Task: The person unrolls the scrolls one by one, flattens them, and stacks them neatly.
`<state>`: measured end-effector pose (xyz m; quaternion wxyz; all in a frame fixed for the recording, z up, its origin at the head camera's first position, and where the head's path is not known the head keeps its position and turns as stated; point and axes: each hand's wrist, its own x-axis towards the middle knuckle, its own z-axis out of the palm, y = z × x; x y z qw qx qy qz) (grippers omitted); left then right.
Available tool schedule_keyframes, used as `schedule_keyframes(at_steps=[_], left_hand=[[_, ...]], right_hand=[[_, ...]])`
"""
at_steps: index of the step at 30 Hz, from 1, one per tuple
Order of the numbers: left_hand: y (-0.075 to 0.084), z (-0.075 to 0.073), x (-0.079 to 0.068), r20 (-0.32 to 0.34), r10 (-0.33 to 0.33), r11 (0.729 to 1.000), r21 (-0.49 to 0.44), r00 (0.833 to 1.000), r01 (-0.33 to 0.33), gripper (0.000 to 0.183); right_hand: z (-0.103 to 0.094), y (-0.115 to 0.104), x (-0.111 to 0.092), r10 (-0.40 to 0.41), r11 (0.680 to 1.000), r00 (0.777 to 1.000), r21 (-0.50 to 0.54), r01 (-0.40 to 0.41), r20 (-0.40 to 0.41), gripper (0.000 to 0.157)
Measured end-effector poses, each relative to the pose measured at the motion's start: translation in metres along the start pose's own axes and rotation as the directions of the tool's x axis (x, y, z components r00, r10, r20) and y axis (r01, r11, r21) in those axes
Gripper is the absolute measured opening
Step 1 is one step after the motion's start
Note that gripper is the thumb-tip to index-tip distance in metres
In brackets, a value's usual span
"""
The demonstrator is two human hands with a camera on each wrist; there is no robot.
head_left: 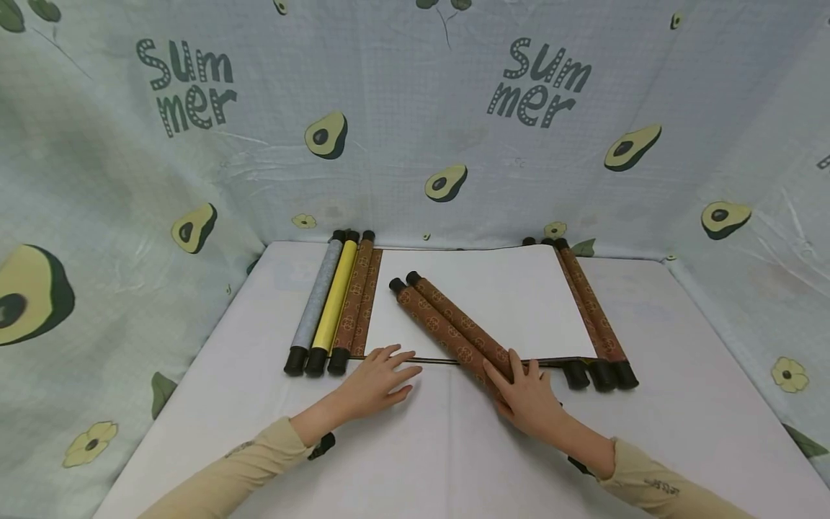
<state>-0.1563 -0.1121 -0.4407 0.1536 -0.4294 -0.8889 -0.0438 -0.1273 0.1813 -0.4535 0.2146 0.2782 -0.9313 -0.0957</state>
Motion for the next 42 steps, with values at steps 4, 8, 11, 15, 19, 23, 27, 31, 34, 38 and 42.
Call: schedule_keyframes(at_steps=[4, 8, 11, 15, 19, 23, 27, 31, 34, 38, 42], left_hand=[[0.002, 0.001, 0.004, 0.011, -0.011, 1.000, -0.016, 1.000, 0.011, 0.030], [0.005, 0.002, 0.007, 0.023, -0.034, 0.996, -0.081, 0.999, 0.035, 0.031], [0.007, 0.002, 0.010, 0.048, -0.060, 0.987, -0.146, 0.997, 0.066, 0.031], [0.010, 0.001, 0.014, 0.120, -0.105, 0.955, -0.266, 0.987, 0.133, 0.033], [0.013, 0.003, 0.019, 0.198, -0.143, 0.893, -0.397, 0.970, 0.212, 0.037], [0.015, 0.010, 0.027, 0.213, -0.144, 0.791, -0.562, 0.966, 0.242, 0.038], [0.015, 0.017, 0.035, 0.205, -0.170, 0.629, -0.731, 0.964, 0.267, 0.038], [0.014, 0.020, 0.042, 0.291, -0.247, 0.366, -0.855, 0.924, 0.368, 0.041], [0.012, 0.020, 0.046, 0.371, -0.292, 0.155, -0.891, 0.881, 0.426, 0.042], [0.010, 0.021, 0.051, 0.471, -0.342, -0.064, -0.875, 0.813, 0.480, 0.042], [0.010, 0.021, 0.054, 0.548, -0.365, -0.261, -0.836, 0.753, 0.482, 0.044]], right_hand=[[-0.005, 0.005, 0.001, 0.005, 0.991, 0.985, 0.128, -0.028, 0.171, 0.071], [-0.010, 0.013, 0.005, -0.018, 0.950, 0.938, 0.298, -0.092, 0.346, 0.075], [-0.014, 0.020, 0.009, -0.061, 0.913, 0.909, 0.390, -0.116, 0.413, 0.072], [-0.018, 0.026, 0.017, -0.115, 0.867, 0.893, 0.483, -0.123, 0.434, 0.065], [-0.021, 0.030, 0.025, -0.152, 0.831, 0.880, 0.540, -0.133, 0.450, 0.055], [-0.022, 0.033, 0.034, -0.177, 0.809, 0.865, 0.570, -0.145, 0.470, 0.045], [-0.020, 0.037, 0.044, -0.204, 0.773, 0.863, 0.617, -0.148, 0.463, 0.039], [-0.016, 0.042, 0.054, -0.243, 0.715, 0.880, 0.688, -0.122, 0.408, 0.040], [-0.012, 0.048, 0.063, -0.255, 0.673, 0.884, 0.728, -0.128, 0.391, 0.043], [-0.007, 0.056, 0.076, -0.246, 0.614, 0.881, 0.768, -0.181, 0.404, 0.041], [-0.003, 0.065, 0.087, -0.221, 0.516, 0.830, 0.784, -0.346, 0.512, 0.041]])
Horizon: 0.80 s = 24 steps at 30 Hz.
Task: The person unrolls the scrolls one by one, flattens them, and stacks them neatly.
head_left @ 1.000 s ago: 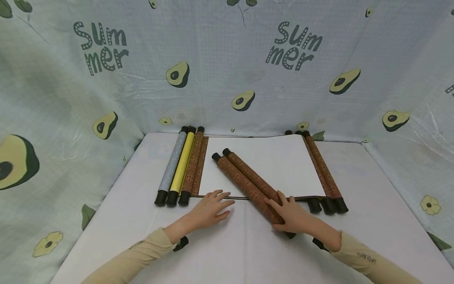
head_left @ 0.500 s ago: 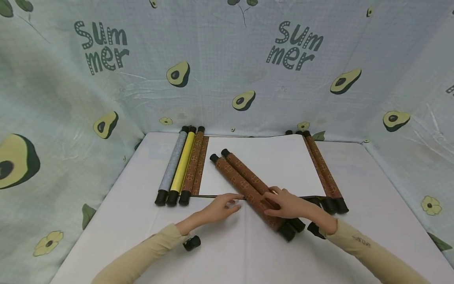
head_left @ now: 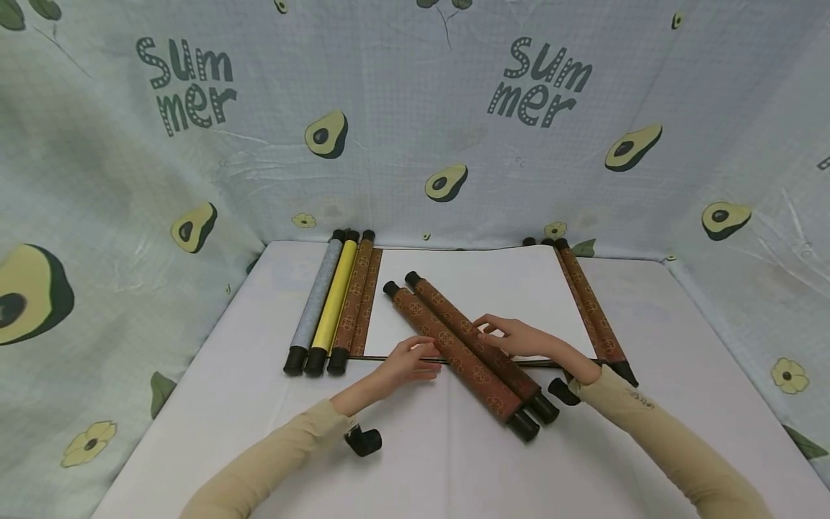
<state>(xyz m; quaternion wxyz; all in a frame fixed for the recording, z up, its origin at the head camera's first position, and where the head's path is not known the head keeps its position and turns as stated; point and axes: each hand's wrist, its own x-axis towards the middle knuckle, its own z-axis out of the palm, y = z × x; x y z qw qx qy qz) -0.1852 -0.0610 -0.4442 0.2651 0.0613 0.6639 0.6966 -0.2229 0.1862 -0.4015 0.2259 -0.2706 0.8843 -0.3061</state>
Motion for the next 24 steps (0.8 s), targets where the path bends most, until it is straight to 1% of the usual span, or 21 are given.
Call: schedule_keyframes(at_steps=[1, 3, 6, 8, 11, 17, 21, 24], left_hand=[[0.000, 0.000, 0.001, -0.003, -0.015, 0.999, -0.039, 1.000, 0.015, 0.045], [0.000, 0.000, 0.002, -0.006, -0.046, 0.991, -0.125, 0.999, 0.045, 0.048], [0.000, 0.000, 0.005, -0.007, -0.080, 0.967, -0.242, 0.997, 0.076, 0.051], [-0.001, 0.000, 0.008, -0.011, -0.098, 0.949, -0.303, 0.995, 0.090, 0.053], [-0.001, 0.001, 0.011, -0.012, -0.108, 0.924, -0.370, 0.994, 0.096, 0.054], [-0.002, 0.001, 0.015, -0.020, -0.143, 0.847, -0.521, 0.990, 0.111, 0.057], [-0.002, 0.001, 0.018, -0.015, -0.157, 0.811, -0.573, 0.988, 0.120, 0.056], [-0.003, 0.000, 0.018, -0.012, -0.162, 0.791, -0.599, 0.987, 0.122, 0.059]], right_hand=[[-0.003, 0.002, 0.002, 0.032, 0.998, 0.999, 0.044, -0.033, 0.018, 0.042], [-0.008, 0.004, 0.007, 0.096, 0.986, 0.994, 0.135, -0.101, 0.049, 0.044], [-0.016, 0.008, 0.013, 0.122, 0.964, 0.988, 0.227, -0.141, 0.095, 0.047], [-0.020, 0.009, 0.016, 0.131, 0.949, 0.984, 0.271, -0.159, 0.119, 0.049], [-0.024, 0.013, 0.022, 0.137, 0.931, 0.979, 0.317, -0.180, 0.153, 0.051], [-0.029, 0.024, 0.035, 0.155, 0.896, 0.967, 0.384, -0.224, 0.201, 0.053], [-0.030, 0.028, 0.042, 0.184, 0.870, 0.956, 0.414, -0.267, 0.228, 0.054], [-0.029, 0.030, 0.046, 0.193, 0.854, 0.949, 0.433, -0.287, 0.249, 0.054]])
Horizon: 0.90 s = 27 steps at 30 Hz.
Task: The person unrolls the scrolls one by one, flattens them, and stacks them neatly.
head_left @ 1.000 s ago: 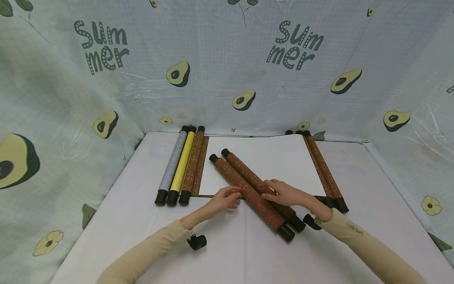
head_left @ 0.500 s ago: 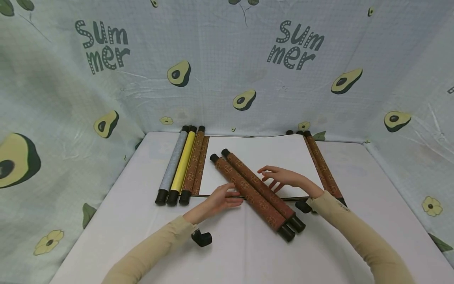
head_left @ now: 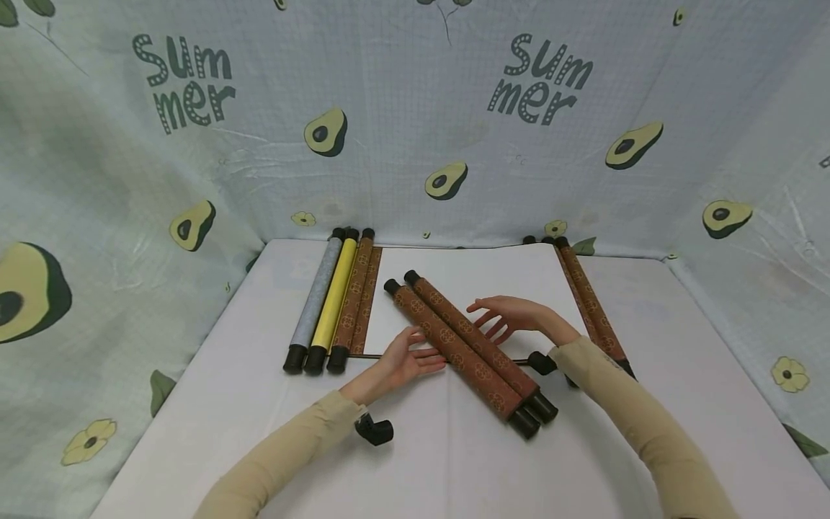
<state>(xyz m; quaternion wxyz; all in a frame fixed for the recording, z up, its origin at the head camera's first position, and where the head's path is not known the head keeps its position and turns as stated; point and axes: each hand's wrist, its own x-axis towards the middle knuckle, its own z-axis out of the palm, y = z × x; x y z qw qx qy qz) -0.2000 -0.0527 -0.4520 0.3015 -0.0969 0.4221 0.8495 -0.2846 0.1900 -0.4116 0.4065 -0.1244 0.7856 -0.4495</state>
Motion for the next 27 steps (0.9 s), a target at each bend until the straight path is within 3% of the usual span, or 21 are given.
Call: schedule_keyframes(at_steps=[7, 13, 19, 27], left_hand=[[0.000, 0.001, 0.002, -0.004, 0.006, 1.000, -0.025, 1.000, -0.006, 0.053], [0.001, 0.005, 0.004, -0.011, 0.033, 0.999, 0.012, 0.999, -0.033, 0.052], [0.007, 0.009, 0.008, -0.028, 0.045, 0.991, 0.127, 0.999, -0.041, 0.051], [0.022, 0.012, 0.014, -0.076, 0.052, 0.952, 0.304, 0.996, -0.026, 0.053]], right_hand=[[0.001, 0.004, 0.009, 0.026, 0.998, 0.999, 0.064, -0.029, 0.035, 0.053], [0.003, 0.006, 0.009, 0.017, 0.998, 0.999, 0.067, -0.019, 0.039, 0.056], [0.009, 0.007, 0.008, 0.014, 0.997, 1.000, 0.081, -0.014, 0.007, 0.053], [0.030, 0.003, 0.008, 0.028, 0.993, 0.996, 0.118, -0.019, -0.082, 0.060]])
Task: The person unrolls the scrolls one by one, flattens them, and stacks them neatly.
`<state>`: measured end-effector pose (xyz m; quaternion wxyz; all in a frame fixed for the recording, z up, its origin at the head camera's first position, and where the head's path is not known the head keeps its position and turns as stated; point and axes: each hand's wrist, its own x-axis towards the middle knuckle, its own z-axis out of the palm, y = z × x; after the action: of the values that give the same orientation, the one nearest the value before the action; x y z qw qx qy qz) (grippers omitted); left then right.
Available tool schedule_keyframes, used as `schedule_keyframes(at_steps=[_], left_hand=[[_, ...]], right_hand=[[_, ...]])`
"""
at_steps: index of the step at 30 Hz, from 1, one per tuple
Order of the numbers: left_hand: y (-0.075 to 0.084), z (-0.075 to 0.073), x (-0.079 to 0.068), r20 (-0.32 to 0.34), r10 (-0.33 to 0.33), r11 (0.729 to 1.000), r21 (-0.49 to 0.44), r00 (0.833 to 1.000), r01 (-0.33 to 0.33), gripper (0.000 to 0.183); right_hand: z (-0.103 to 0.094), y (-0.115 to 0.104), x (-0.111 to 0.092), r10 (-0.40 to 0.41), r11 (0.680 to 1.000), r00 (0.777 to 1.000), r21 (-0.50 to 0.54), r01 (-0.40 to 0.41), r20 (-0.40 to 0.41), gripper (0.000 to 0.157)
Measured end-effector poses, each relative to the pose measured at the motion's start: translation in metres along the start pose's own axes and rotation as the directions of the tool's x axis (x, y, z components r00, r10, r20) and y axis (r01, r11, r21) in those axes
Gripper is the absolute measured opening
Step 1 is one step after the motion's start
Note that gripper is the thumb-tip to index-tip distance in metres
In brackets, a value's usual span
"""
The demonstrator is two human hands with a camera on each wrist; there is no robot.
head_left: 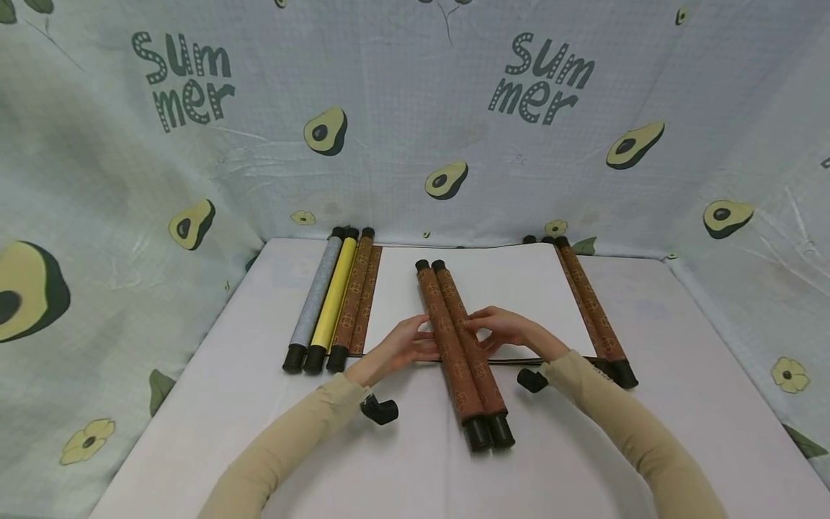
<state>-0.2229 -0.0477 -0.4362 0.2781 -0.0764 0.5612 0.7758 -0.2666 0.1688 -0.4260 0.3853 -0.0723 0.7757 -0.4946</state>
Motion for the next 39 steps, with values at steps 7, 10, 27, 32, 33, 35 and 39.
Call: schedule_keyframes(at_steps=[7, 10, 27, 32, 33, 35, 39], left_hand=[[0.012, -0.002, 0.006, 0.021, 0.037, 0.997, 0.069, 0.999, -0.038, 0.051], [0.017, -0.005, 0.008, 0.035, 0.050, 0.994, 0.093, 0.998, -0.053, 0.049], [0.034, -0.001, 0.006, 0.031, 0.102, 0.949, 0.296, 0.994, -0.106, 0.058], [0.034, 0.002, 0.005, 0.002, 0.123, 0.929, 0.351, 0.992, -0.116, 0.070], [0.034, 0.002, 0.004, -0.002, 0.126, 0.928, 0.354, 0.992, -0.117, 0.070], [0.034, 0.003, 0.004, -0.007, 0.130, 0.927, 0.355, 0.992, -0.119, 0.071], [0.035, 0.004, 0.002, -0.007, 0.138, 0.922, 0.366, 0.990, -0.126, 0.072]], right_hand=[[0.013, -0.002, 0.001, -0.007, 0.998, 0.993, 0.059, 0.014, -0.120, 0.067], [0.016, -0.005, 0.001, -0.027, 0.997, 0.987, 0.071, 0.038, -0.157, 0.066], [0.024, -0.028, -0.015, -0.025, 0.972, 0.962, 0.217, 0.087, -0.273, 0.064], [0.029, -0.033, -0.018, -0.022, 0.972, 0.957, 0.218, 0.088, -0.289, 0.068], [0.030, -0.033, -0.018, -0.020, 0.976, 0.954, 0.202, 0.083, -0.298, 0.070], [0.031, -0.034, -0.018, -0.011, 0.983, 0.946, 0.169, 0.069, -0.323, 0.073], [0.033, -0.035, -0.015, 0.003, 0.993, 0.930, 0.111, 0.040, -0.368, 0.078]])
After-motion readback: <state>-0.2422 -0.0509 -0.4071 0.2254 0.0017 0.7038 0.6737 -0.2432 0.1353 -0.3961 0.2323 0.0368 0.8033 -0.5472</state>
